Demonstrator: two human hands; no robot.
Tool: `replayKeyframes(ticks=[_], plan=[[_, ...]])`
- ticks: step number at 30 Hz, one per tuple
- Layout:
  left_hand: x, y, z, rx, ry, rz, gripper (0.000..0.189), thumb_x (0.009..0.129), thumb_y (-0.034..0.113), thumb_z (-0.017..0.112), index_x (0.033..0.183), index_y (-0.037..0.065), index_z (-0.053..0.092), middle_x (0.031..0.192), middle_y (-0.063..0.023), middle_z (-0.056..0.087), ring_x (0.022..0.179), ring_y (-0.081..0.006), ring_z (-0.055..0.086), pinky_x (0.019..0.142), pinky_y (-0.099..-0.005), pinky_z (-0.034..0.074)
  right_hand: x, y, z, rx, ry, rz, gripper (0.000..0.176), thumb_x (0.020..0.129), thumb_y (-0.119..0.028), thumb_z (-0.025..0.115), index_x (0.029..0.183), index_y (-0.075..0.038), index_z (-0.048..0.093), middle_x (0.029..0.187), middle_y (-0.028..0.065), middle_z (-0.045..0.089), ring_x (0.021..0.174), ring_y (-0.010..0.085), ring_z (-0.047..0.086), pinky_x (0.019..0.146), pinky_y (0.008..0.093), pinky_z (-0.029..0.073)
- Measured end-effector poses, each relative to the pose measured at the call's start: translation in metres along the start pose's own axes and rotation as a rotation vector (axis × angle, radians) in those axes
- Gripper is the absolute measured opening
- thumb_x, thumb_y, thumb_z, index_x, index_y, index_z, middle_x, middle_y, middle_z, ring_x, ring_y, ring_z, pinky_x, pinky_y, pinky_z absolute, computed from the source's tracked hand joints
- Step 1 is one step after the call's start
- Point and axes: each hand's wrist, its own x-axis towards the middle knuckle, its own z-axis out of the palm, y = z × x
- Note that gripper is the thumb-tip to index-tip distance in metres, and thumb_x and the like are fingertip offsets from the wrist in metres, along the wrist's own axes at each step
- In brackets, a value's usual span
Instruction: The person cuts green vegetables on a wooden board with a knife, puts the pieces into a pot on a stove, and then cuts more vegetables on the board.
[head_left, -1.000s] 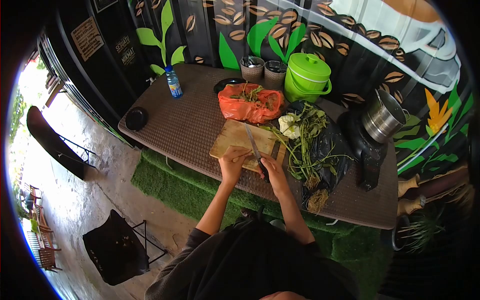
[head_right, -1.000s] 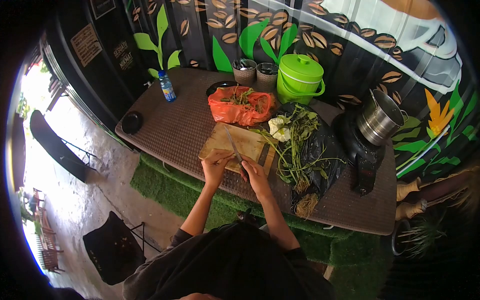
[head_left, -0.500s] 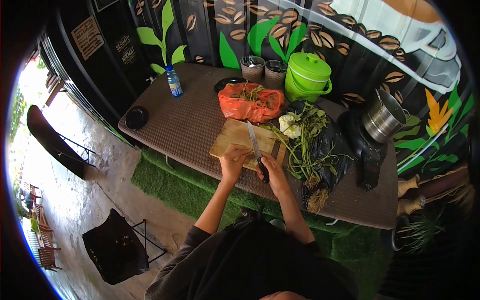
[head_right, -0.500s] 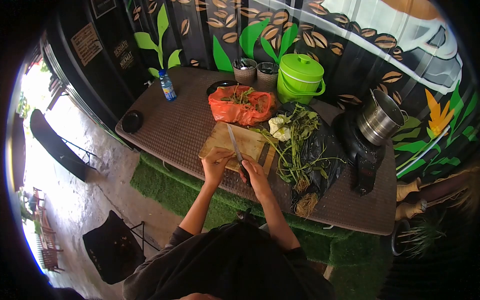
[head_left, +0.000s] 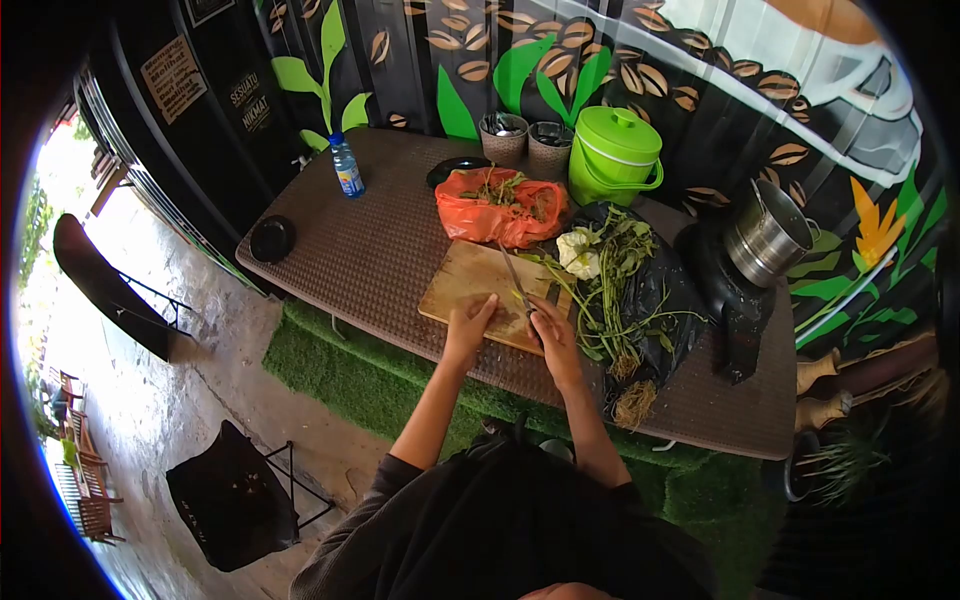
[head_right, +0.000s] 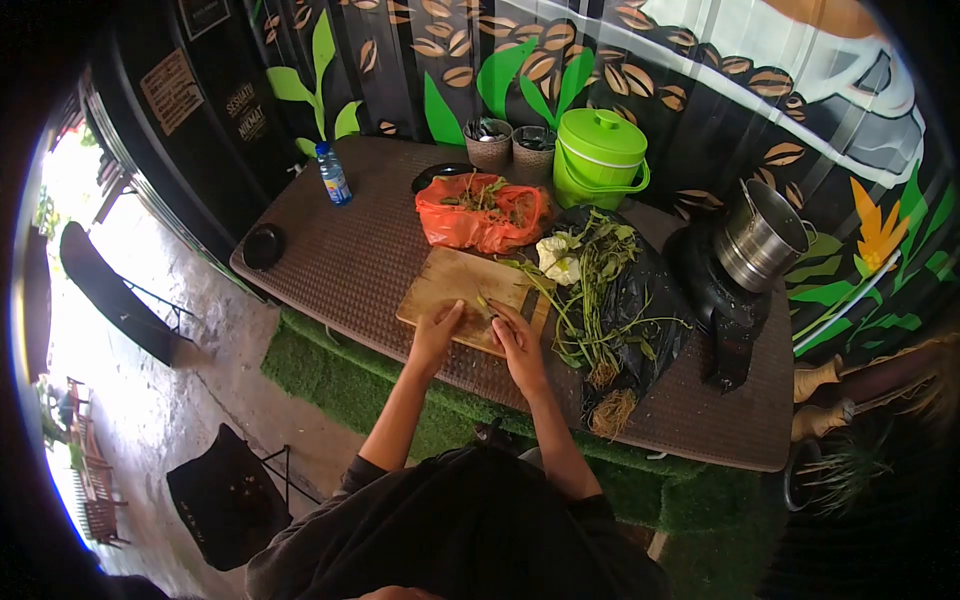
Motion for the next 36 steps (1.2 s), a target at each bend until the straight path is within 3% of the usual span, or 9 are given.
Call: replayKeyframes(ticks=[2,3,5,8,11,16,27,30,36], plan=[[0.007,0.000,-0.001,-0.771,-0.286,-0.630,0.023,0.094,0.015,0.054,0.112,0.001,0.054,0.108,-0.0085,0.061,0.094,-0.0190,0.060,0.084,-0.0310,0.052,0.000,0.007,-0.007,-0.037,-0.036,-0.050,0.039,0.099,-0.026,0.047,0.131,-0.005,0.049,0.073,-0.0027,0.043,0.063,0.0057,0.038,0.058,0.0238,0.032],[0.010,-0.006,-0.002,-0.773,-0.284,-0.627,0.023,0.094,0.015,0.054,0.112,0.001,0.054,0.108,-0.0085,0.061,0.094,-0.0190,0.060,0.084,-0.0310,0.052,0.000,0.007,-0.009,-0.045,-0.084,-0.082,0.038,0.099,-0.026,0.047,0.132,-0.006,0.049,0.073,-0.0033,0.042,0.064,0.0056,0.036,0.058,0.0238,0.031],[0.016,-0.022,-0.004,-1.151,-0.497,-0.583,0.017,0.094,0.015,0.055,0.105,0.001,0.058,0.096,-0.0055,0.061,0.091,-0.0182,0.061,0.087,-0.0288,0.051,-0.002,0.007,-0.012,-0.055,-0.131,-0.115,0.038,0.099,-0.026,0.047,0.132,-0.007,0.049,0.072,-0.0039,0.040,0.064,0.0055,0.034,0.058,0.0239,0.030],[0.017,-0.019,-0.005,-1.100,-0.391,-0.683,0.019,0.094,0.015,0.056,0.108,0.003,0.056,0.097,-0.0052,0.061,0.090,-0.0169,0.060,0.086,-0.0286,0.052,-0.005,0.006,-0.016,-0.090,-0.173,-0.079,0.035,0.099,-0.020,0.045,0.131,-0.005,0.049,0.074,-0.0016,0.042,0.068,0.0076,0.040,0.062,0.0250,0.034],[0.016,-0.016,-0.004,-1.104,-0.388,-0.699,0.017,0.094,0.013,0.054,0.107,0.002,0.056,0.098,-0.0050,0.060,0.089,-0.0167,0.060,0.086,-0.0287,0.052,-0.008,0.006,-0.018,-0.123,-0.184,-0.073,0.037,0.099,-0.026,0.047,0.133,-0.011,0.049,0.075,-0.0044,0.038,0.066,0.0070,0.034,0.062,0.0253,0.034],[0.006,-0.009,0.001,-1.067,-0.442,-0.620,0.012,0.094,0.011,0.053,0.103,0.003,0.057,0.096,-0.0047,0.060,0.088,-0.0162,0.060,0.086,-0.0281,0.052,-0.013,-0.001,-0.012,-0.056,-0.214,-0.084,0.037,0.099,-0.024,0.048,0.134,-0.011,0.047,0.085,-0.0028,0.049,0.074,0.0073,0.042,0.071,0.0257,0.040],[-0.001,-0.017,0.000,-1.018,-0.474,-0.502,0.013,0.092,0.010,0.058,0.102,0.003,0.057,0.094,-0.0044,0.061,0.087,-0.0158,0.061,0.083,-0.0288,0.052,-0.016,0.000,-0.005,-0.061,-0.166,-0.126,0.034,0.099,-0.022,0.047,0.131,-0.010,0.049,0.083,-0.0018,0.049,0.073,0.0078,0.044,0.071,0.0267,0.041],[0.000,-0.014,-0.003,-0.948,-0.540,-0.485,0.010,0.093,0.009,0.054,0.102,0.003,0.057,0.100,-0.0066,0.060,0.094,-0.0177,0.059,0.087,-0.0309,0.051,-0.016,0.005,-0.004,-0.027,-0.148,-0.144,0.032,0.099,-0.021,0.048,0.129,-0.010,0.050,0.080,-0.0019,0.047,0.071,0.0078,0.043,0.069,0.0270,0.040],[0.007,0.006,-0.008,-0.928,-0.446,-0.509,0.014,0.092,0.008,0.056,0.105,0.002,0.057,0.096,-0.0041,0.060,0.088,-0.0134,0.060,0.080,-0.0245,0.053,-0.012,0.011,-0.008,-0.049,-0.168,-0.125,0.032,0.098,-0.019,0.049,0.128,-0.010,0.051,0.076,-0.0021,0.044,0.071,0.0079,0.042,0.065,0.0259,0.037]])
